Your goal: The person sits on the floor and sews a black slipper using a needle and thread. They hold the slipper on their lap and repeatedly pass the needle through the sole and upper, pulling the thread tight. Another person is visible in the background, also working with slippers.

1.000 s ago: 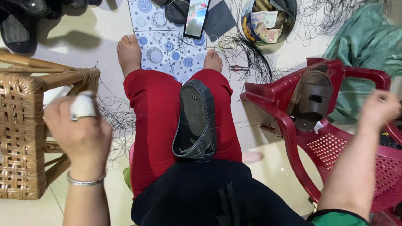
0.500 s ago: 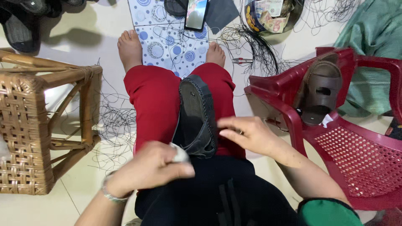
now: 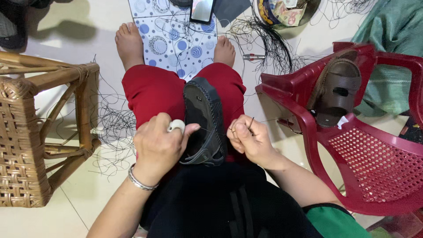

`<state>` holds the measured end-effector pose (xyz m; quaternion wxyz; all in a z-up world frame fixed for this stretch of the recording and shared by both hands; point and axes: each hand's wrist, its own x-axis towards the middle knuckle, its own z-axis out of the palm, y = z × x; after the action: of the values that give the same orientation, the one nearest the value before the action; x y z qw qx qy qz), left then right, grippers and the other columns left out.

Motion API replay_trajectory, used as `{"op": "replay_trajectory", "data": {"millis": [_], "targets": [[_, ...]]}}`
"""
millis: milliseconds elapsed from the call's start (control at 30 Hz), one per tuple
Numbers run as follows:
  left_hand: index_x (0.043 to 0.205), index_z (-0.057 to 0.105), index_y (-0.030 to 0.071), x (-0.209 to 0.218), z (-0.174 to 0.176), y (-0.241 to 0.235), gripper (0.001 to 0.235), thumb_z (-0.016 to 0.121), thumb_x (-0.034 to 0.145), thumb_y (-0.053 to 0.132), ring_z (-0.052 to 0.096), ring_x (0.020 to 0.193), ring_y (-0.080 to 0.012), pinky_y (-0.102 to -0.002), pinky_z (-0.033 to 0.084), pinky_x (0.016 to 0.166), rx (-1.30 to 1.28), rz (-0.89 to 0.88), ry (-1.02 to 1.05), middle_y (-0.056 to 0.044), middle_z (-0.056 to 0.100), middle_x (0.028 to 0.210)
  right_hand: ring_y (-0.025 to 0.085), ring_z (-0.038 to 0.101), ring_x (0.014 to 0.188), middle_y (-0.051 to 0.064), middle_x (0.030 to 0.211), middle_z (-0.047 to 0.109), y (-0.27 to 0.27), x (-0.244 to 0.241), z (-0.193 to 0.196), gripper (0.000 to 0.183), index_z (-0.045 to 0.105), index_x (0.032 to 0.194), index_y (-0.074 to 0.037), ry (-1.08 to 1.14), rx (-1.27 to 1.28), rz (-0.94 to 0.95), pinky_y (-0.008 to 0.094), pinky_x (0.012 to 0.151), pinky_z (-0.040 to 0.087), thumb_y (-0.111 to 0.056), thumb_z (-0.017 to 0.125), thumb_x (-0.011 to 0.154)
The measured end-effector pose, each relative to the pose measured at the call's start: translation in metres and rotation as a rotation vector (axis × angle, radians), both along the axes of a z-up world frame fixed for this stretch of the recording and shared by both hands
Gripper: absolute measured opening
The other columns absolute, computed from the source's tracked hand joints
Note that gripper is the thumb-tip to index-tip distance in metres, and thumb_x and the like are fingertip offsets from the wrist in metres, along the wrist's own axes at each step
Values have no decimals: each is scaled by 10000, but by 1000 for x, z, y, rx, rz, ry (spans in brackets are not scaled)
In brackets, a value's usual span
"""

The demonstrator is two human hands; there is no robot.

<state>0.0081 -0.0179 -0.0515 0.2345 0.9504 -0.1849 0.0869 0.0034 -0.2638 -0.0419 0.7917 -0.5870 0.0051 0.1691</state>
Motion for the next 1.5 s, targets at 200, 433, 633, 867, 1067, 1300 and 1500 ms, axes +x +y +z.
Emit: {"op": "replay_trajectory", "data": {"millis": [200,433,633,867,1067,1300,1500], "targets": [[842,776,163,11,23,47,146,802,876,302,629,613,-346,-396,492,525,-533,-50,448,-62,610,733,33,467,425,94,666,648,-55,36,8,292,621,856,-21,19,-193,100,193,436,400,-195,529,1072],[1135,750,-55,-1,34,67,290,882,913,78,652,1160,-451,-482,505,1010,-386,264,192,-239,674,1176,384,705,866,211,1036,665,-83,30,35,392,615,1407,-38,-498,-966,312,491,797,574,-83,601,1017],[1081,745,-14,-8,28,-14,414,877,797,258,711,1027,-396,-463,576,870,-650,-61,496,-186,737,1070,272,675,663,64,870,681,-42,32,54,314,745,1285,-231,-625,-1006,584,355,607,564,-239,608,1002],[662,678,-2,-15,23,-20,375,831,833,295,664,670,-366,-425,529,540,-517,-152,679,-104,671,708,253,659,614,62,811,659,-36,40,65,297,761,1248,-292,-699,-1137,659,340,558,543,-229,587,1016],[546,567,42,-20,22,-31,407,782,848,211,609,567,-360,-419,453,438,-570,-127,565,-91,585,614,199,643,574,64,846,665,-31,34,77,401,719,1304,-344,-848,-1456,776,302,510,522,-201,613,946],[476,487,124,-36,7,-42,487,694,914,172,559,490,-266,-339,417,403,-616,-84,373,-1,501,588,225,669,600,84,856,659,-16,34,71,353,754,1223,-287,-859,-1432,752,312,506,517,-182,606,920],[488,484,101,-20,13,-29,477,691,916,145,564,499,-291,-343,415,398,-677,-170,316,-53,520,613,252,666,557,49,711,606,9,44,62,169,651,1097,-139,-851,-1338,760,336,505,545,-237,566,989]]}}
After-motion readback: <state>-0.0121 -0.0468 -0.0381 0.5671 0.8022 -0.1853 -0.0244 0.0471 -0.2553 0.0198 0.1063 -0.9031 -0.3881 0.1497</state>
